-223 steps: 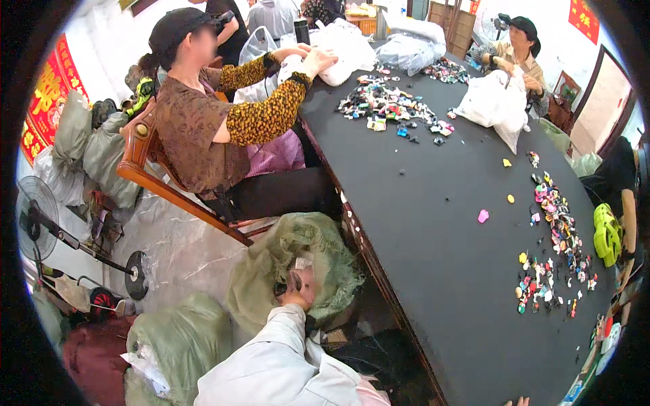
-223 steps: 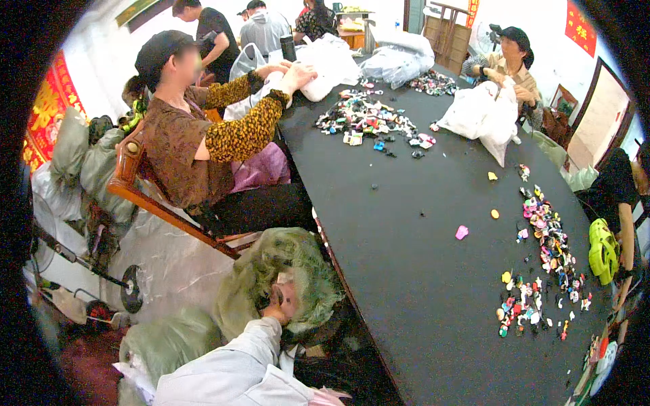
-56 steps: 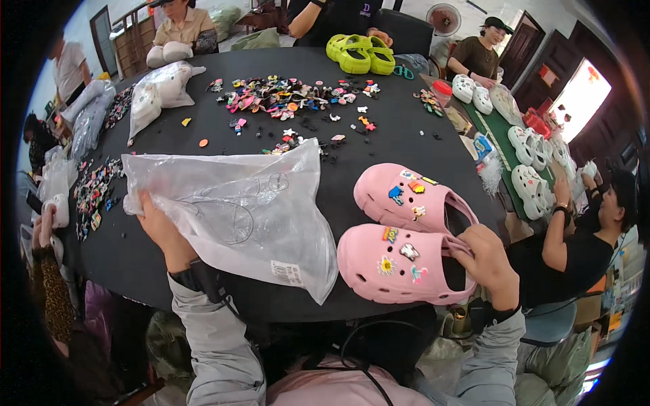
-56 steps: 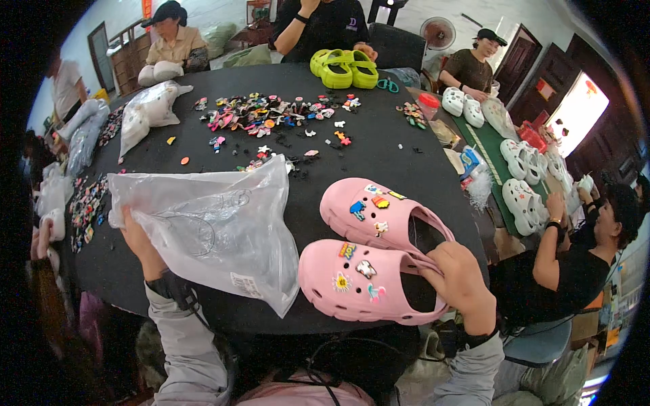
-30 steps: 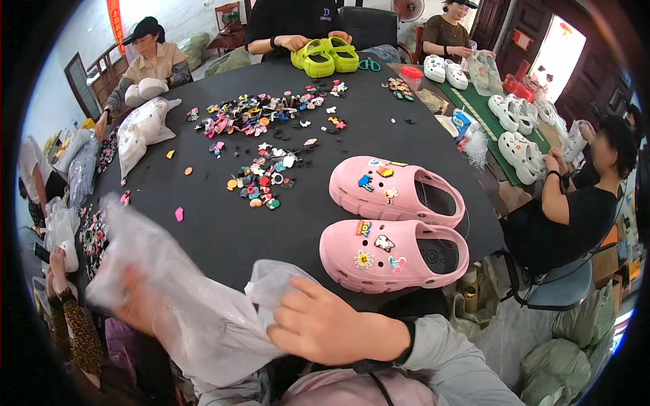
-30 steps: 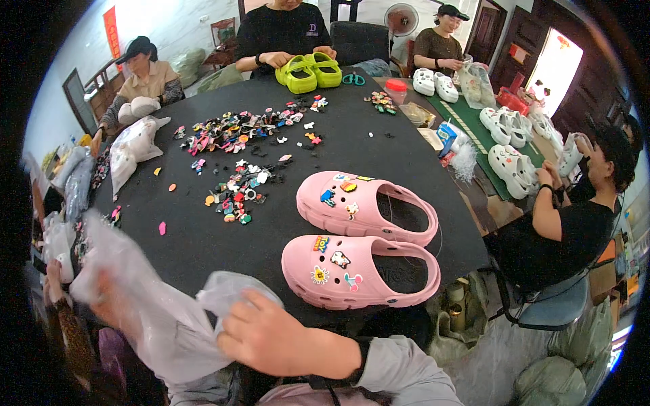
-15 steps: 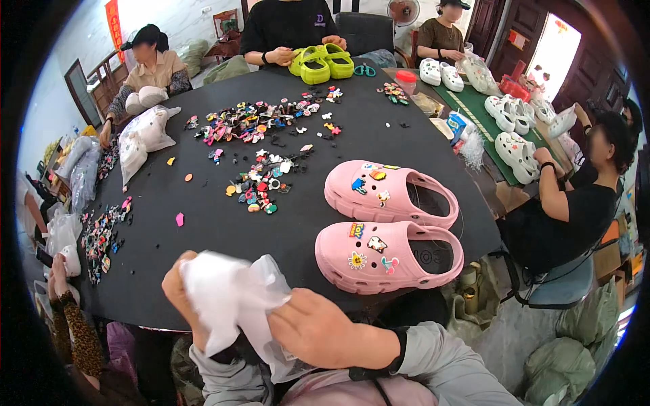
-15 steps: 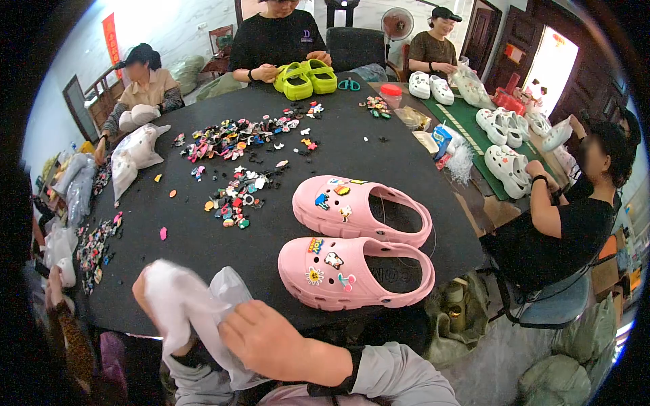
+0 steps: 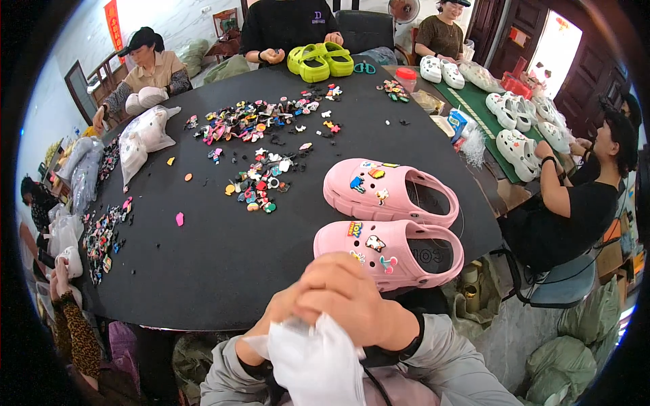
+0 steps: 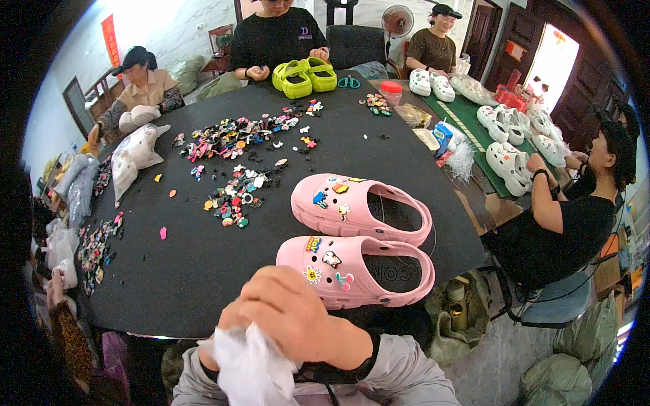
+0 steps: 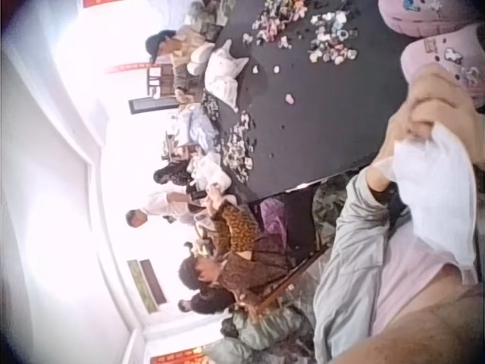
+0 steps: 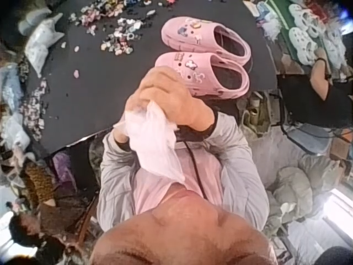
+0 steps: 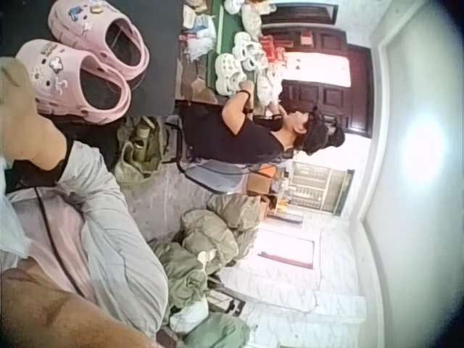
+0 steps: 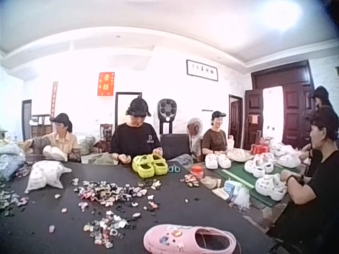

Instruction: Adding various decorative charms to foam clogs at a work table.

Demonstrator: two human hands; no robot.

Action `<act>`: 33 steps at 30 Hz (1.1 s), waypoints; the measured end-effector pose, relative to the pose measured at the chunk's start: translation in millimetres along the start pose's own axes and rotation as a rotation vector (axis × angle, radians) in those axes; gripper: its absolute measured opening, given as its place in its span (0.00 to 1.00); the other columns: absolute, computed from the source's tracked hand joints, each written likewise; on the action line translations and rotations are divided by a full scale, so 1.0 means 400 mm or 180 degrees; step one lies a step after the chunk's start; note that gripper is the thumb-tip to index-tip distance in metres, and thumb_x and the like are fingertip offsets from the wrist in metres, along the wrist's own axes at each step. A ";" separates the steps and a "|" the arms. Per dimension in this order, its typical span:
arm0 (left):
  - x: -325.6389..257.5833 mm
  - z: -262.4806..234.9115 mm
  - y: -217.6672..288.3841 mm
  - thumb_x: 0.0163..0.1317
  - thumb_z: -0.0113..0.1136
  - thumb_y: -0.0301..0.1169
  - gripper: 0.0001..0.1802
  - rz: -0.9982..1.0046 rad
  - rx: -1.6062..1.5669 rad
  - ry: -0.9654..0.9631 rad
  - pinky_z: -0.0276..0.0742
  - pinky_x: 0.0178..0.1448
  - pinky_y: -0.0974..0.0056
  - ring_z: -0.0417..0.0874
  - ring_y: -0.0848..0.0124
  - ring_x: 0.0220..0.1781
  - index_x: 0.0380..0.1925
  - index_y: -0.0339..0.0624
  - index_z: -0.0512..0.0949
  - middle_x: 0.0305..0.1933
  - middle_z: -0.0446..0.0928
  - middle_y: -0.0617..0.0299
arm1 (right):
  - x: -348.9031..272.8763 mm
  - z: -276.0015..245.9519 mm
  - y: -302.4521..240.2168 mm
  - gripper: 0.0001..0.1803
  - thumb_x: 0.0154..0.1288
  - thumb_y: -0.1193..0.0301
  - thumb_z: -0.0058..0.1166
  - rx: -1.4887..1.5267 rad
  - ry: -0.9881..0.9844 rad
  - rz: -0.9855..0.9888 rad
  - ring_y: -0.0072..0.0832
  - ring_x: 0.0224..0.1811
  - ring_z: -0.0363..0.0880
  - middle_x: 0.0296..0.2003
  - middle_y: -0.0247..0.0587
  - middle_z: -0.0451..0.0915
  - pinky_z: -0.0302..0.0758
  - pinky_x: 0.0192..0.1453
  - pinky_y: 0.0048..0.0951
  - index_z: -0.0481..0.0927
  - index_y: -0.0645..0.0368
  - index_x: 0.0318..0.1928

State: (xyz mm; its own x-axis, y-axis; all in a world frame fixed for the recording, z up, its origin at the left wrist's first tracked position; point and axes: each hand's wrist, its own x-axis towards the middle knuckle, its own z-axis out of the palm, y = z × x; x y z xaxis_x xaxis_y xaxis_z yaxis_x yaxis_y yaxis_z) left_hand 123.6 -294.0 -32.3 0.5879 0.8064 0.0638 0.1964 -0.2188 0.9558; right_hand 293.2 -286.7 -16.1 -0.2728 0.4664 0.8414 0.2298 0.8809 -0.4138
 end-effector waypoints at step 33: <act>0.277 0.033 0.039 0.49 0.73 0.39 0.46 0.1738 0.1385 0.0464 0.65 0.66 0.50 0.67 0.48 0.66 0.64 0.32 0.62 0.64 0.65 0.42 | 0.011 -0.354 0.044 0.07 0.60 0.80 0.59 -0.2678 0.0713 0.0705 0.46 0.39 0.78 0.40 0.52 0.77 0.75 0.45 0.38 0.80 0.62 0.40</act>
State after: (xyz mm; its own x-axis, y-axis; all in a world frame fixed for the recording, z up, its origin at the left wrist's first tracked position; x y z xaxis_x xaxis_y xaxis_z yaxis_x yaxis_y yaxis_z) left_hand 202.2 -215.3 -14.3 0.5868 0.5776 0.5676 0.2170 -0.7874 0.5770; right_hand 428.5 -280.4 29.6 0.0274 0.5145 0.8571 0.8879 0.3813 -0.2573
